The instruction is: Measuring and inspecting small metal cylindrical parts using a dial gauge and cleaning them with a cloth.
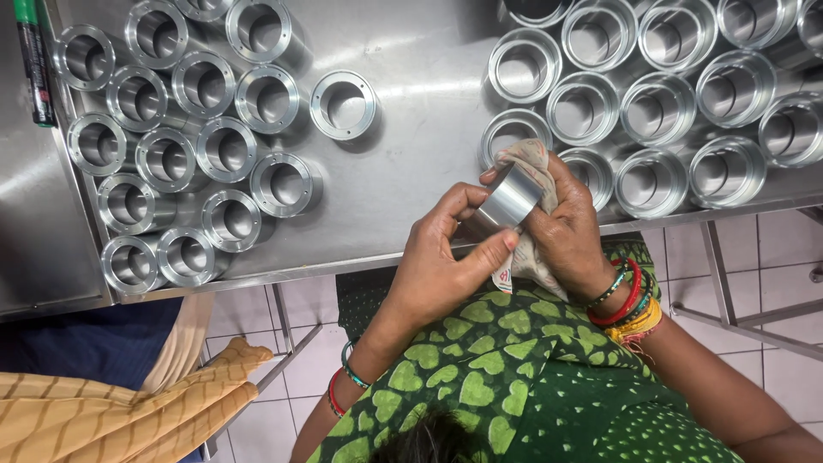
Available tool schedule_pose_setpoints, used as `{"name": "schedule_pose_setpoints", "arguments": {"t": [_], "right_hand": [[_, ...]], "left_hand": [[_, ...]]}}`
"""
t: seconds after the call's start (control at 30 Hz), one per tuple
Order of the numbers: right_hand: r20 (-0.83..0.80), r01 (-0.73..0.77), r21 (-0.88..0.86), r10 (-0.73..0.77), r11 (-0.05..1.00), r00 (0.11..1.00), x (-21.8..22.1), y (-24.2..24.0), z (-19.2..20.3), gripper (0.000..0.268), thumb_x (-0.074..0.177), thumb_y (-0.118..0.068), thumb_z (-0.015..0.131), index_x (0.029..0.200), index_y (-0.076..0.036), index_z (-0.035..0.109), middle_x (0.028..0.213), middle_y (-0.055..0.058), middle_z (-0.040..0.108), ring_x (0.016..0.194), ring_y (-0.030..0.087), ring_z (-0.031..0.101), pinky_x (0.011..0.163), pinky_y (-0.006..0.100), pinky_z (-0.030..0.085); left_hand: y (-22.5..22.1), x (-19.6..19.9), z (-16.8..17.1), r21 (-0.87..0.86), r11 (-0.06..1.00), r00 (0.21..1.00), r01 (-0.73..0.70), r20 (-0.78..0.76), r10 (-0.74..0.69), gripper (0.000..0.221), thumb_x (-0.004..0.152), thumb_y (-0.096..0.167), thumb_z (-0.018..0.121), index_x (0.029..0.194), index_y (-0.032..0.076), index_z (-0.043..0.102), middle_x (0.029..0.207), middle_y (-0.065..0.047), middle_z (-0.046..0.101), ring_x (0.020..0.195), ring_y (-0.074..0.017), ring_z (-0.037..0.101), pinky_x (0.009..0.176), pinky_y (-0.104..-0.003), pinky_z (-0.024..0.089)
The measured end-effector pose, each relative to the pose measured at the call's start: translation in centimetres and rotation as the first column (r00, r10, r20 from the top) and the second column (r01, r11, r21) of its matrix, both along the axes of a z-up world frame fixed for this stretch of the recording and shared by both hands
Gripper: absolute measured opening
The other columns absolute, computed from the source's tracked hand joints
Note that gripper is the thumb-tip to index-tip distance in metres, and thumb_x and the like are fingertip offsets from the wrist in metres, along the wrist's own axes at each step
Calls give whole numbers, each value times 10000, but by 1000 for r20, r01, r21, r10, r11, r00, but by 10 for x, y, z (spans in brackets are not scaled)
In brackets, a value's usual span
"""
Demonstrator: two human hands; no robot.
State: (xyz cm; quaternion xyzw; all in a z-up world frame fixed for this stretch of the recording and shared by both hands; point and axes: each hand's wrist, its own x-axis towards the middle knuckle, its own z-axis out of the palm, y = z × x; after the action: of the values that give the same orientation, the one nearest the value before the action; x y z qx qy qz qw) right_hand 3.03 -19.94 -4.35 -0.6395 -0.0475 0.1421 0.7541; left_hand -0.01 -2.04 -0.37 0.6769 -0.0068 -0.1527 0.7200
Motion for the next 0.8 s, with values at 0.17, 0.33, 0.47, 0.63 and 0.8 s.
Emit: {"name": "schedule_pose_setpoints", "arguments": {"t": [0.17, 0.33, 0.47, 0.63, 0.8], "right_hand": [[25, 28, -65, -27, 997, 999, 23, -7, 24, 427, 948, 48, 566, 1369, -19, 541, 1216, 106, 699, 1134, 178, 701, 1011, 333, 611], [461, 344, -453, -114, 823, 880, 77, -45, 66, 543, 838, 78, 489, 1376, -1, 492, 1291, 118, 656, 1182, 221, 698, 983, 356, 624], [719, 589, -566, -3, 577, 695, 132, -80, 98, 342, 873, 93, 589, 1211, 37, 584, 1203, 174, 739, 1144, 294, 754, 1011, 423, 590], [679, 617, -711, 101, 339, 727, 194, -92, 109, 239, 872, -42, 700, 1102, 17, 680, 1021, 247, 729, 925, 384, 739, 844, 457, 573], [510, 496, -860, 158, 120, 846, 267, -104, 86, 358, 800, -203, 785, 1145, -110, 790, 1005, 258, 732, 942, 464, 693, 855, 522, 553]], "left_hand": [[1, 8, 14, 324, 940, 917, -103, 397, -37, 504, 862, 273, 817, 1249, 33, 600, 1233, -142, 652, 1190, -286, 635, 1020, -414, 508], [5, 15, 28, 386, 895, 865, -223, 502, -2, 435, 903, 233, 771, 1261, 47, 608, 1296, -139, 620, 1257, -329, 560, 1065, -445, 452], [11, 14, 22, 428, 879, 886, -210, 463, -13, 302, 912, 182, 728, 1188, 81, 656, 1255, -101, 663, 1211, -310, 597, 1038, -434, 478], [13, 9, 9, 467, 871, 933, -152, 359, -30, 253, 921, 196, 719, 1144, 86, 670, 1238, -102, 646, 1225, -305, 570, 1014, -432, 461], [15, 5, -2, 521, 845, 940, -119, 333, -73, 264, 908, 200, 711, 1142, 86, 671, 1276, -121, 623, 1233, -312, 541, 1022, -448, 439]]}}
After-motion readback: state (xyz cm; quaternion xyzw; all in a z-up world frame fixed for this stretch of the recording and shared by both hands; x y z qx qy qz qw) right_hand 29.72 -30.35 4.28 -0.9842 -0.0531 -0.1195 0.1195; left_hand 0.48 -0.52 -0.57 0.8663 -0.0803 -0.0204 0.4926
